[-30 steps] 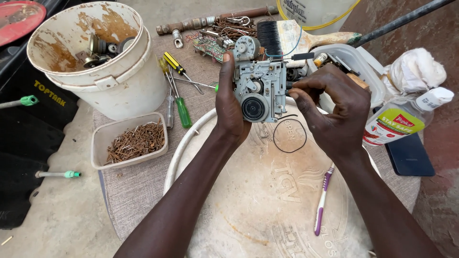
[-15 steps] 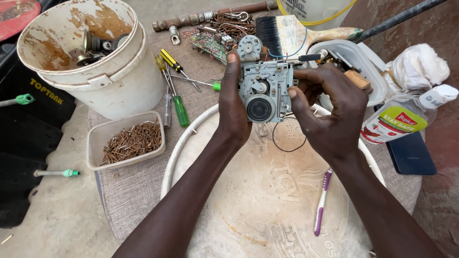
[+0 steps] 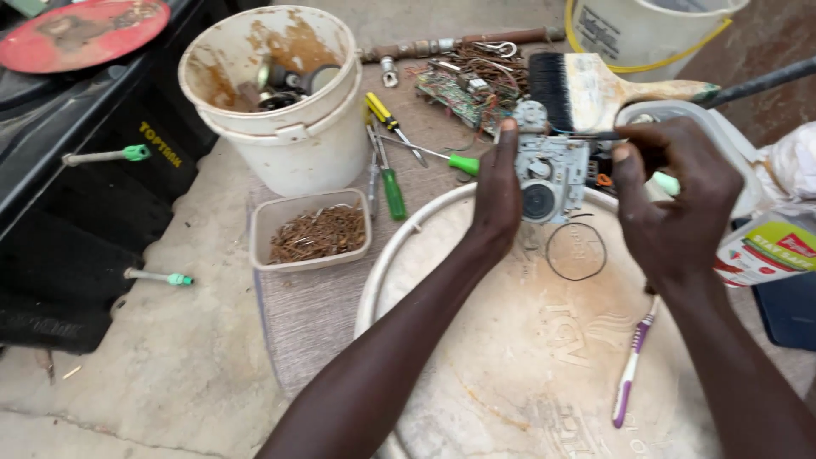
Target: The person disassembles a small electronic device using a screwdriver, then cleans the work surface with a brush. They proceed to reassemble the device, carefully manipulating internal components and wires by hand.
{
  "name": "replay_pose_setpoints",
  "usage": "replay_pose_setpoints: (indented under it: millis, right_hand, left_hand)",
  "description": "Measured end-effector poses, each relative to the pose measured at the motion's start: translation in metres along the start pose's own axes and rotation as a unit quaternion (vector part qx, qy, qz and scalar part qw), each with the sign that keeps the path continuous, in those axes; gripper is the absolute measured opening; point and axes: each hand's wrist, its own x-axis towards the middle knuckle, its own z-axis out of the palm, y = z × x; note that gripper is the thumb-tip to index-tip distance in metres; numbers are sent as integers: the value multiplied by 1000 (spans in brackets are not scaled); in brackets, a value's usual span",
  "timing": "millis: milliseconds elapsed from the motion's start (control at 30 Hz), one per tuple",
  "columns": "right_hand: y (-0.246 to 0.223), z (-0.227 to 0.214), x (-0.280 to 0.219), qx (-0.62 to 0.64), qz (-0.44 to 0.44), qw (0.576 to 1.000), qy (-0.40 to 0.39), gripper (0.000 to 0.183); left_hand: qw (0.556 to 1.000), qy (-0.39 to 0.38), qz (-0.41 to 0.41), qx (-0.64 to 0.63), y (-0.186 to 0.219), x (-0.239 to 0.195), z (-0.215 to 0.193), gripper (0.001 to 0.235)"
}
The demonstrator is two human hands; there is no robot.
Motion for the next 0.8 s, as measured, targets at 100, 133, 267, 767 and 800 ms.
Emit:
replay_pose_setpoints:
  millis: [100, 133, 267, 767, 800]
  right_hand:
    - [-13, 11, 23, -7, -49, 998, -25, 7]
    - [-17, 14, 31, -16, -73, 996, -51, 8]
    - [-18, 66, 80, 41, -91, 980, -171, 5]
    - [84, 322, 89, -90, 221, 889, -391, 50]
    - [102, 340, 83, -94, 251, 884, -383, 41]
  left_hand:
    - [999, -15, -16, -29, -6, 0, -1, 49]
    - [997, -32, -26, -62, -6, -4, 2, 48]
    - [998, -56, 7, 39, -2, -4, -10, 45]
    - [997, -24, 27, 62, -10, 19, -52, 34]
    - [997, -22, 27, 62, -12, 20, -52, 33]
